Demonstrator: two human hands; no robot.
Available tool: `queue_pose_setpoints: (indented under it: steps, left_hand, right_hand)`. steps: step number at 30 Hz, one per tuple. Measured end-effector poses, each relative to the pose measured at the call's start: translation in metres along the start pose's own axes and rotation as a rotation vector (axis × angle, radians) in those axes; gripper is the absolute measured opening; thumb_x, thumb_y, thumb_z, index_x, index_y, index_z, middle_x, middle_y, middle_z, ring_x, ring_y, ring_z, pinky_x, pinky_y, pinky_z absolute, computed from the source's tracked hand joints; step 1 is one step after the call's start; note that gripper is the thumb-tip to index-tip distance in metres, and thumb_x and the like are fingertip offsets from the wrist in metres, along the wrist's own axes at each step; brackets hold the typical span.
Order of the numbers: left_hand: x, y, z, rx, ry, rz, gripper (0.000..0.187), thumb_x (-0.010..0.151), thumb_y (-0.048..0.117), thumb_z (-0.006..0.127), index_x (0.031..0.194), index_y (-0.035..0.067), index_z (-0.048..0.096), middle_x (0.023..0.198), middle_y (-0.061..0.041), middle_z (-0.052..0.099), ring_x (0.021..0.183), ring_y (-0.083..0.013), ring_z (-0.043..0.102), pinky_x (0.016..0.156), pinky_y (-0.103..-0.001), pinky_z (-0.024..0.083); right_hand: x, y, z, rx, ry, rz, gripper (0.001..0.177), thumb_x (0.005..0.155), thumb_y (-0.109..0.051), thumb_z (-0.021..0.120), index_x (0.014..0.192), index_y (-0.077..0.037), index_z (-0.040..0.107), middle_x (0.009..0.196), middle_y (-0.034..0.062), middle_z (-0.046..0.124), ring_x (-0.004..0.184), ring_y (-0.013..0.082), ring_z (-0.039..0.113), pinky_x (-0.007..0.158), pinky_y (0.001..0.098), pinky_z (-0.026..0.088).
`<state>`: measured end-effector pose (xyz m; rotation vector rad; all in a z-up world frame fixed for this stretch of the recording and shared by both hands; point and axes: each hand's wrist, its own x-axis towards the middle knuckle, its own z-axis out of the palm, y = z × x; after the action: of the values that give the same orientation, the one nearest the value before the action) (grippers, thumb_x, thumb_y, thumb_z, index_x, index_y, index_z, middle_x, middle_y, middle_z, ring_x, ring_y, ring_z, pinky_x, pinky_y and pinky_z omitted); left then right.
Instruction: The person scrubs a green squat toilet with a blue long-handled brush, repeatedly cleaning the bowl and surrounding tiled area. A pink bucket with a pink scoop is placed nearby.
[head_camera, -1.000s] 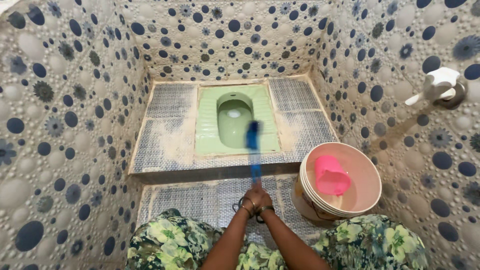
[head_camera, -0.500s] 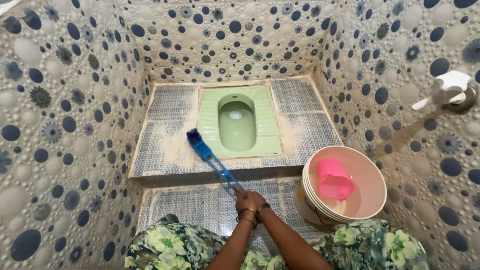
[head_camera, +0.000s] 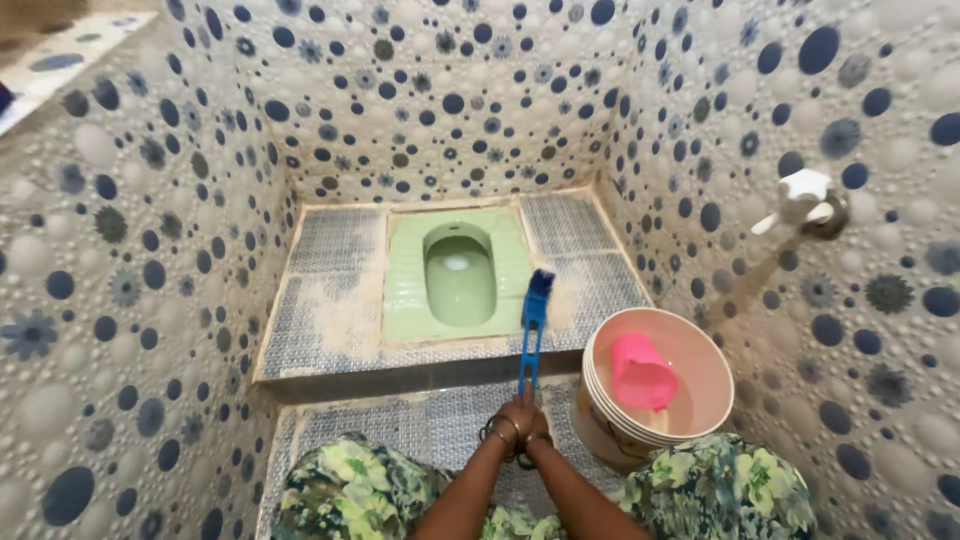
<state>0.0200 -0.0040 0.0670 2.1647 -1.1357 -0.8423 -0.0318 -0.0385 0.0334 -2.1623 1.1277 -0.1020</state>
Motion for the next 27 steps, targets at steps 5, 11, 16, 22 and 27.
queue_pose_setpoints:
  steps: [5,11,16,22,27]
  left_hand:
    - [0.027,0.052,-0.037,-0.477,-0.149,-0.096,0.049,0.098,0.044,0.057,0.123,0.003,0.061,0.107,-0.022,0.070,0.094,-0.0387,0.068,0.083,-0.048,0.056]
    - [0.064,0.113,-0.081,-1.055,-0.149,-0.193,0.040,0.096,0.038,0.063,0.108,0.001,0.069,0.096,-0.014,0.074,0.080,-0.0293,0.072,0.072,-0.043,0.061]
    - [0.075,0.108,-0.051,-1.347,-0.176,-0.409,0.038,0.094,0.038,0.064,0.107,0.003,0.065,0.094,-0.014,0.071,0.077,-0.0316,0.071,0.073,-0.048,0.061]
    - [0.098,0.066,-0.006,-1.425,0.043,-0.519,0.053,0.088,0.047,0.074,0.116,0.002,0.069,0.102,-0.012,0.074,0.091,-0.0274,0.072,0.086,-0.045,0.059]
    - [0.146,0.074,-0.001,-1.357,0.201,-0.278,0.049,0.081,0.032,0.080,0.111,-0.008,0.076,0.100,-0.016,0.076,0.088,-0.0275,0.070,0.083,-0.042,0.055]
  right_hand:
    - [0.028,-0.033,-0.079,-0.075,-0.162,-0.067,0.082,0.082,-0.032,0.073,0.147,-0.002,0.032,0.109,0.0253,0.072,0.100,0.0392,0.072,0.084,0.0462,0.058]
    - [0.072,-0.075,-0.174,-0.117,-0.276,-0.123,0.082,0.083,-0.032,0.072,0.147,-0.001,0.032,0.109,0.0255,0.072,0.100,0.0392,0.072,0.084,0.0462,0.058]
    - [0.083,-0.055,-0.166,-0.089,-0.357,-0.099,0.081,0.084,-0.031,0.071,0.147,0.000,0.031,0.109,0.0257,0.072,0.100,0.0392,0.072,0.084,0.0462,0.058]
    - [0.119,-0.017,-0.135,-0.079,-0.401,-0.047,0.081,0.084,-0.030,0.071,0.148,0.000,0.031,0.109,0.0259,0.072,0.100,0.0392,0.072,0.084,0.0462,0.058]
    - [0.164,0.000,-0.125,-0.052,-0.364,0.003,0.081,0.085,-0.030,0.070,0.148,0.001,0.030,0.109,0.0261,0.071,0.100,0.0392,0.072,0.084,0.0463,0.058]
